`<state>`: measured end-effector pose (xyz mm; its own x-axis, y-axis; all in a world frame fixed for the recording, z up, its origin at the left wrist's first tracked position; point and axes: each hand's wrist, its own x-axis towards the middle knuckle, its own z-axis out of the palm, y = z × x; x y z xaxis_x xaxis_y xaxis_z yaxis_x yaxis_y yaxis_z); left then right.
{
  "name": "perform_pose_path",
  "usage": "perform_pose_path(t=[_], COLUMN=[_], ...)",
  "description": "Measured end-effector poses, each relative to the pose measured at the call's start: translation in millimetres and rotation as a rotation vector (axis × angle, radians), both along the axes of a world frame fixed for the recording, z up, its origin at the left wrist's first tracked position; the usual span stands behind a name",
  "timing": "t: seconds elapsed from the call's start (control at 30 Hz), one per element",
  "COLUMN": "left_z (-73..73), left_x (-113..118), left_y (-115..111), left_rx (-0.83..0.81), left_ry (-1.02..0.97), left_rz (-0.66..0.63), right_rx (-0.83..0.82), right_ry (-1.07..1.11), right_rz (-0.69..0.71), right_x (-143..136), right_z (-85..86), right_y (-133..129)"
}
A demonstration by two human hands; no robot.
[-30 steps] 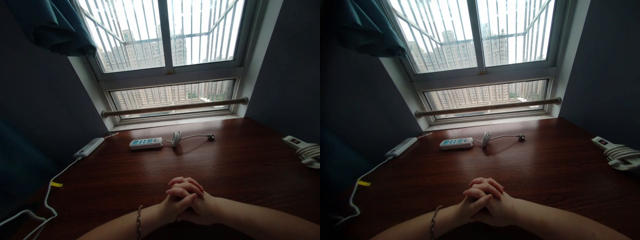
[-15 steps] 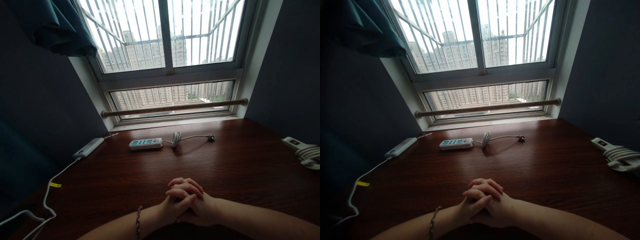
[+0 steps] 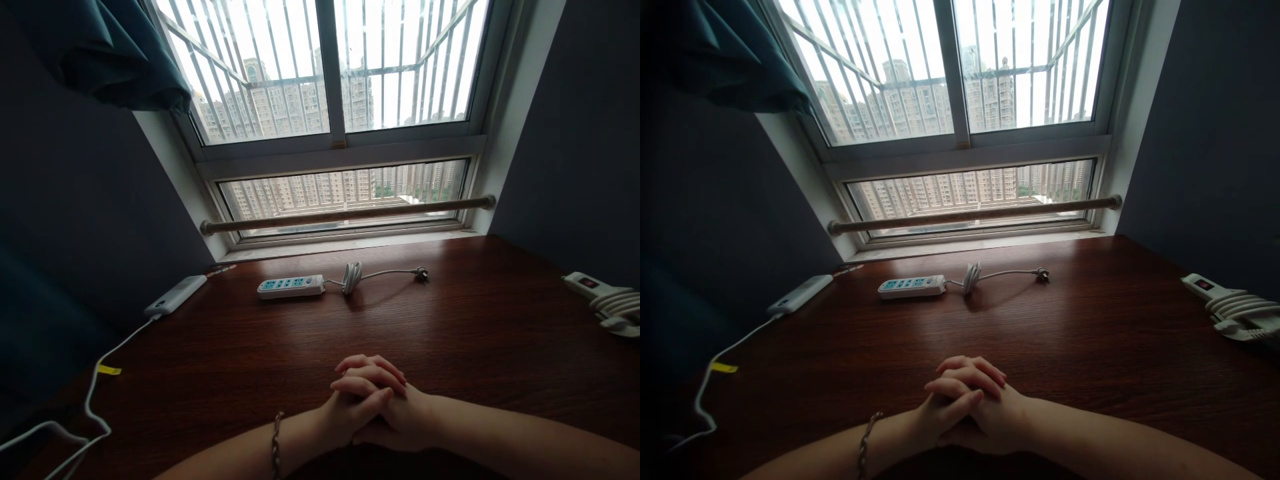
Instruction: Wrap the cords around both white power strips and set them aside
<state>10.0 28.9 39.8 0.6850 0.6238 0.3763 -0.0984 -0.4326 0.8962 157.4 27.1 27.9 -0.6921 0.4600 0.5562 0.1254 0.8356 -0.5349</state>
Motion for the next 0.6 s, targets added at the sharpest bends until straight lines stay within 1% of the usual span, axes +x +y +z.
perform_pose_path(t=[0.13, 0.23, 0.27, 0.33, 0.4, 0.43, 0.47, 0.5, 0.53, 0.57, 0.6], left_z=[-2.6, -9.8, -12.6, -17.3, -19.6, -19.7, -19.3, -18.5, -17.6, -16.8, -16.2], left_x=[-1.7, -0.1, 0.6, 2.0, 2.7, 2.8, 2.9, 2.8, 2.7, 2.6, 2.5], left_y=[-3.4, -3.8, -2.8, 0.5, 4.4, 5.9, 6.9, 7.3, 7.4, 7.2, 6.9], left_rx=[-0.001, -0.025, -0.04, -0.063, -0.104, -0.124, -0.141, -0.154, -0.16, -0.163, -0.165], left_ry=[0.01, -0.08, -0.116, -0.188, -0.222, -0.23, -0.227, -0.21, -0.183, -0.159, -0.138], left_rz=[0.03, 0.066, 0.078, 0.131, 0.209, 0.251, 0.286, 0.315, 0.332, 0.339, 0.338], right_rx=[0.043, 0.038, 0.007, -0.106, -0.229, -0.271, -0.234, -0.16, -0.052, 0.074, 0.107], right_ry=[0.001, -0.037, -0.043, -0.009, 0.087, 0.148, 0.177, 0.158, 0.145, 0.1, 0.1], right_rz=[0.014, 0.036, 0.04, 0.066, 0.102, 0.083, -0.004, -0.158, -0.336, -0.556, -0.68], right_x=[0.0, 1.1, 2.4, 7.7, 19.3, 28.3, 39.6, 53.1, 68.5, 85.3, 102.6], right_z=[1.2, 2.2, 3.5, 7.9, 13.2, 15.2, 16.2, 15.9, 13.8, 9.9, 4.2], right_y=[2.6, 8.2, 11.4, 21.8, 39.1, 50.7, 64.2, 79.2, 95.1, 111.2, 126.8])
